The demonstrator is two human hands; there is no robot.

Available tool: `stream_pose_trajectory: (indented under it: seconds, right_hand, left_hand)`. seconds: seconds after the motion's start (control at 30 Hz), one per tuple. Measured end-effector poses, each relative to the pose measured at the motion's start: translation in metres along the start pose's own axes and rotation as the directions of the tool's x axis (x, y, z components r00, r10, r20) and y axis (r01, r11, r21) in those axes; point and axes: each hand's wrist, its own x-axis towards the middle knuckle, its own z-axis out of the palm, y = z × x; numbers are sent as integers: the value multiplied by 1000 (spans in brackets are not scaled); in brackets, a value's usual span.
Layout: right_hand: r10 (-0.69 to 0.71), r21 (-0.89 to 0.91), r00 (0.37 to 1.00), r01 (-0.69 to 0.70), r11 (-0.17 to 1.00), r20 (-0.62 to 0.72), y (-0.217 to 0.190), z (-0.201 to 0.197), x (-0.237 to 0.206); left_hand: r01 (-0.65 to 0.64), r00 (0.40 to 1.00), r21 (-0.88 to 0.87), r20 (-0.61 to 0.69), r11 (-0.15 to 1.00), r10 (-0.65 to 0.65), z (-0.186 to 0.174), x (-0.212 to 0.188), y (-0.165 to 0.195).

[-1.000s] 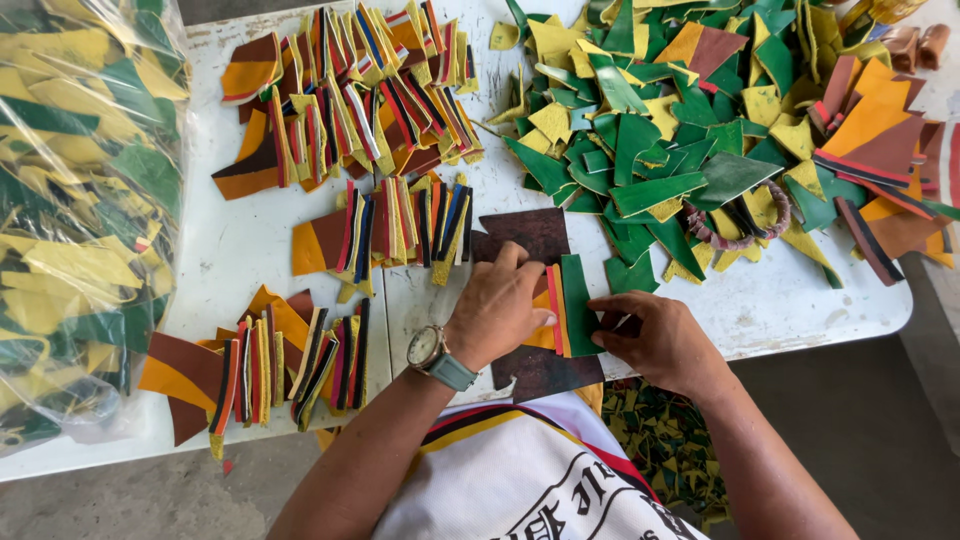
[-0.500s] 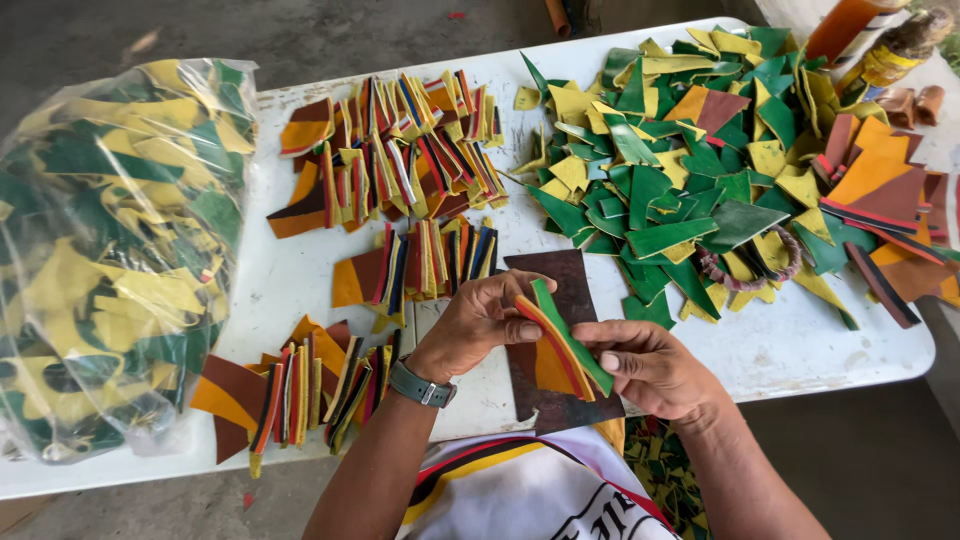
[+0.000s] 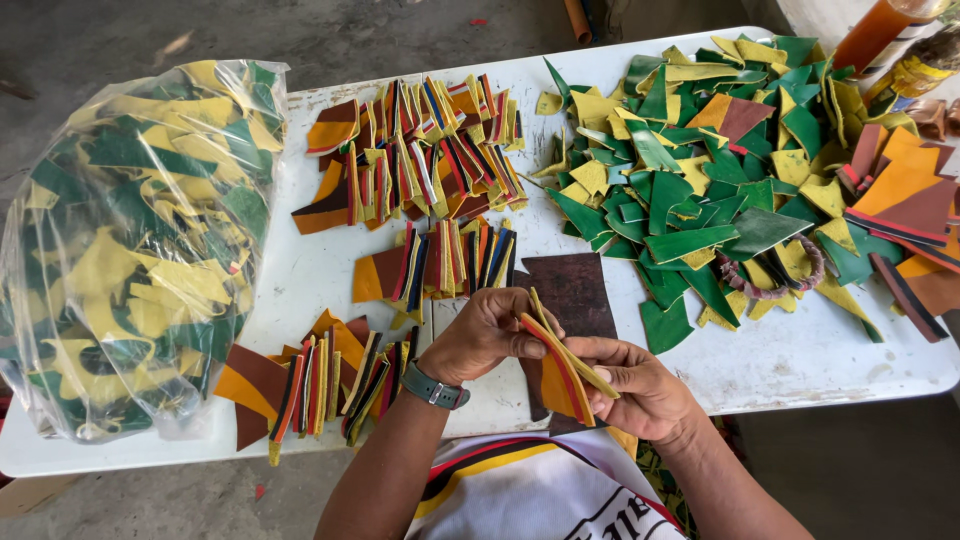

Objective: The person repeatedly picks small colored foam pieces from piles on a white table, aligns them on a dark template, and stacks the assembled units. The person handles green, yellow, red, and brown pieces by hand, occasionally shifting piles to access more pieces.

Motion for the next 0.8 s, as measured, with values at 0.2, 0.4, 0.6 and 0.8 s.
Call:
stream_pose_trajectory:
  seconds: [0.2, 0.4, 0.6, 0.8]
  right_hand:
    - [-13, -53, 1000, 11, 999, -28, 1, -1, 0]
    - [-144, -315, 972, 80, 946, -184, 12, 24, 6]
    - [-58, -491, 995, 92, 866, 84, 62, 76, 35]
    - [88, -824, 953, 202, 530, 290, 88, 110, 99]
  left_hand:
    - [-43, 997, -38, -62, 998, 40, 2, 2, -4]
    - [-8, 931, 191, -357, 982, 77, 7, -5, 24]
    - [219, 923, 595, -384, 773, 34, -30, -52, 105]
    - [340, 917, 647, -388, 683, -89, -76, -66, 162]
